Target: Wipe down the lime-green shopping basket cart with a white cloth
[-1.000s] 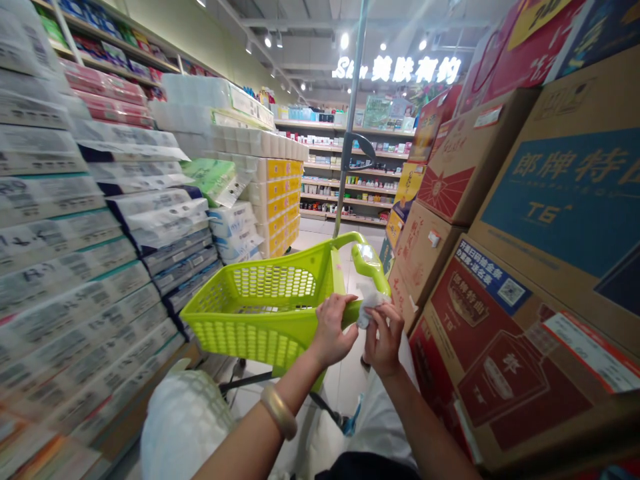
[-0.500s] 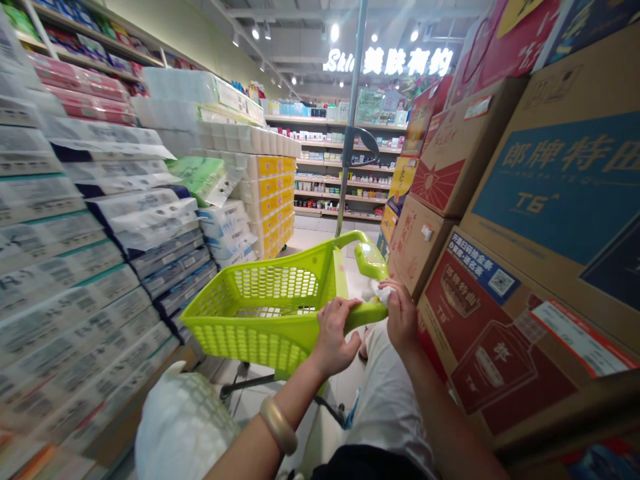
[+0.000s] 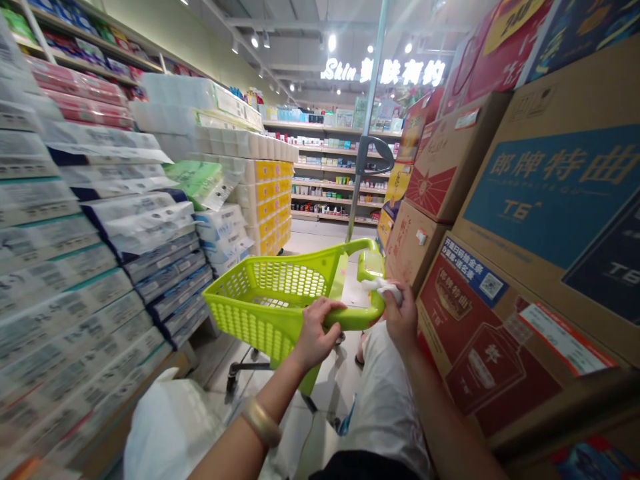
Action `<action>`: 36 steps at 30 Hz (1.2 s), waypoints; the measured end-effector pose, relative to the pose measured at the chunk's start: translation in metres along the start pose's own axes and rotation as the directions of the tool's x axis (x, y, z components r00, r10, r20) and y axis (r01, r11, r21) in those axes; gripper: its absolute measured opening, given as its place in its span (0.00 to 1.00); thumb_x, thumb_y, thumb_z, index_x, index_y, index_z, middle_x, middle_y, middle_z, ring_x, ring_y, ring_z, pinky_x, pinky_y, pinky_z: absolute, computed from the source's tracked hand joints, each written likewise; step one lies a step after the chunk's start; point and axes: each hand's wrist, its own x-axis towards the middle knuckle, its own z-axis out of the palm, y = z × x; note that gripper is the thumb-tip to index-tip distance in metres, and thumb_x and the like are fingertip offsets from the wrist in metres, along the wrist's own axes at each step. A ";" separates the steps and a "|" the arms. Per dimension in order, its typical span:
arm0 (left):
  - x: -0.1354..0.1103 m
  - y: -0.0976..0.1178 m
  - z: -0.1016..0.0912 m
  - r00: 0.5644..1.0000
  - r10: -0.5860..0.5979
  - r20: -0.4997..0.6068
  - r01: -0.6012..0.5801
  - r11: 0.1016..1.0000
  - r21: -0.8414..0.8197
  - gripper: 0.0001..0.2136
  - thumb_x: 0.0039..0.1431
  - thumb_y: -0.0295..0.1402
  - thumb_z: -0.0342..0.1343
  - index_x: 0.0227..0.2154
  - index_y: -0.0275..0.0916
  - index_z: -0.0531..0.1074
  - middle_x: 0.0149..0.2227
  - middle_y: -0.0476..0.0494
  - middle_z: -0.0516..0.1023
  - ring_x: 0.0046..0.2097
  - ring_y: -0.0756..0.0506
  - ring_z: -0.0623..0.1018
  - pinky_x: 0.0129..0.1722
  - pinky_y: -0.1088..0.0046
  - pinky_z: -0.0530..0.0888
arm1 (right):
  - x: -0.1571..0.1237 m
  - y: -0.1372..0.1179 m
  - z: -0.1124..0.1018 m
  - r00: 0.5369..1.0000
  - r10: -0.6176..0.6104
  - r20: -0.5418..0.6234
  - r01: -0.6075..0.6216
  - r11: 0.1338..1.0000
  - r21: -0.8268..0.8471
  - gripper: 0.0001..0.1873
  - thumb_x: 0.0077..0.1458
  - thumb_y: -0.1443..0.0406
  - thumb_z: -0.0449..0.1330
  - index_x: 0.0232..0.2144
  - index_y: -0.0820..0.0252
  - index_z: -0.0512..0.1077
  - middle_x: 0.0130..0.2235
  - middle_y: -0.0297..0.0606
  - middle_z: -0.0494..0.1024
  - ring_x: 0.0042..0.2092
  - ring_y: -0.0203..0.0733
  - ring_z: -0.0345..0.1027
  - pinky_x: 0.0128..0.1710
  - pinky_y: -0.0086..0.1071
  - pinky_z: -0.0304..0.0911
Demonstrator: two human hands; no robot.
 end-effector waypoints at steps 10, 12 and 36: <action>-0.008 -0.018 -0.039 0.996 -0.001 -0.087 -0.002 0.999 -0.042 0.11 0.58 0.41 0.52 0.29 0.40 0.74 0.31 0.46 0.73 0.37 0.44 0.74 0.41 0.66 0.70 | 0.072 0.024 0.011 0.987 -0.114 0.116 0.145 0.940 -0.308 0.10 0.55 0.57 0.57 0.33 0.57 0.71 0.35 0.42 0.76 0.42 0.49 0.68 0.47 0.45 0.63; -0.010 -0.022 -0.047 0.996 -0.008 -0.094 0.002 0.998 -0.057 0.12 0.59 0.43 0.53 0.28 0.40 0.74 0.31 0.46 0.74 0.38 0.44 0.74 0.42 0.66 0.71 | 0.064 0.014 0.018 0.964 -0.132 0.229 0.187 0.953 -0.237 0.11 0.59 0.57 0.54 0.35 0.57 0.71 0.39 0.42 0.78 0.44 0.48 0.69 0.50 0.45 0.62; -0.015 0.055 -0.106 1.000 0.003 -0.005 -0.001 0.933 0.360 0.14 0.61 0.40 0.50 0.41 0.40 0.75 0.44 0.41 0.79 0.47 0.42 0.77 0.50 0.62 0.73 | 0.024 -0.024 0.022 0.950 0.020 0.313 0.113 0.910 -0.400 0.16 0.65 0.61 0.46 0.47 0.58 0.71 0.54 0.46 0.75 0.64 0.53 0.58 0.65 0.58 0.38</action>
